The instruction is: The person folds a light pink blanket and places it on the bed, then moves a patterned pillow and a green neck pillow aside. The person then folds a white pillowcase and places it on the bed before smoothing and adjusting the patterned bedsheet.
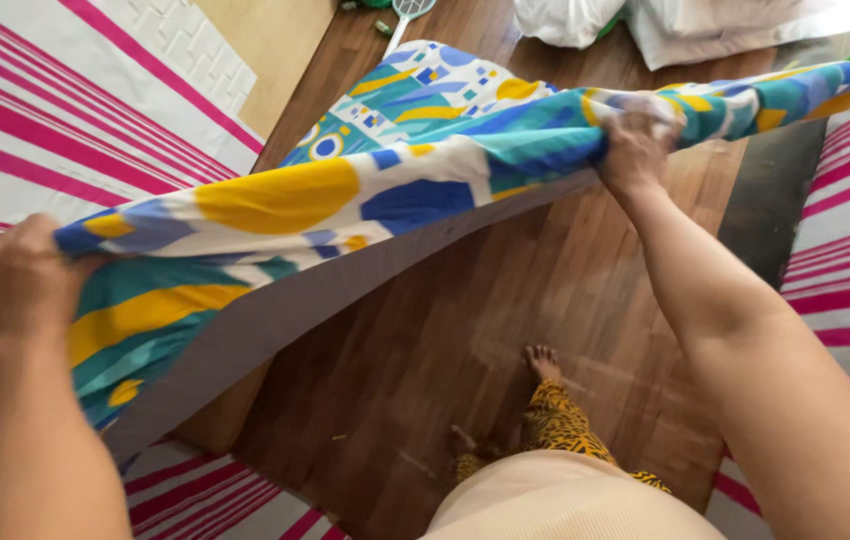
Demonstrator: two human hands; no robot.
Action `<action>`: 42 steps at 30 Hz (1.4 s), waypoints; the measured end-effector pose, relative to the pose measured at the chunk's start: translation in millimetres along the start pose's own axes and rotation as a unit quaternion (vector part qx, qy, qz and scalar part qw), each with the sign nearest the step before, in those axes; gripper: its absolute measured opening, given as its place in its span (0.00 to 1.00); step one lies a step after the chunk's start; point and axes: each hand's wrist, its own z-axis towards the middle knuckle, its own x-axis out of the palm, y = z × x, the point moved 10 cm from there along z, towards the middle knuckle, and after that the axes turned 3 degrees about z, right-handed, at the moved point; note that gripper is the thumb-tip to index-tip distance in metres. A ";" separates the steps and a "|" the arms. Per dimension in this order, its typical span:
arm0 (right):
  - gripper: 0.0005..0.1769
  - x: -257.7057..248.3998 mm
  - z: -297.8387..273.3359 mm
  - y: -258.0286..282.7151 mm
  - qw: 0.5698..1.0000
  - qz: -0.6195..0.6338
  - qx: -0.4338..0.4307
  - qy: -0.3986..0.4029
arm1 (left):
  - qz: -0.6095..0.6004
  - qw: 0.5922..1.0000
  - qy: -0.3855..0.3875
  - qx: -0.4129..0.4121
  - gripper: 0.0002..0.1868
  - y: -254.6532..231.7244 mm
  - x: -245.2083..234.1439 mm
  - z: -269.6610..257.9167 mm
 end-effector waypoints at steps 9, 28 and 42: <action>0.16 25.7 96.0 85.2 0.978 0.163 -0.130 -0.003 | 0.030 0.988 0.129 -0.086 0.44 -0.7 -25.5 -27.7; 0.30 -4.3 98.6 246.0 0.912 0.201 -0.347 -0.088 | -0.334 0.923 0.189 -0.037 0.25 -362.2 -24.9 75.0; 0.41 104.5 153.7 48.3 0.493 0.732 0.445 0.148 | -0.357 0.870 0.340 -0.006 0.29 -344.3 45.5 -10.4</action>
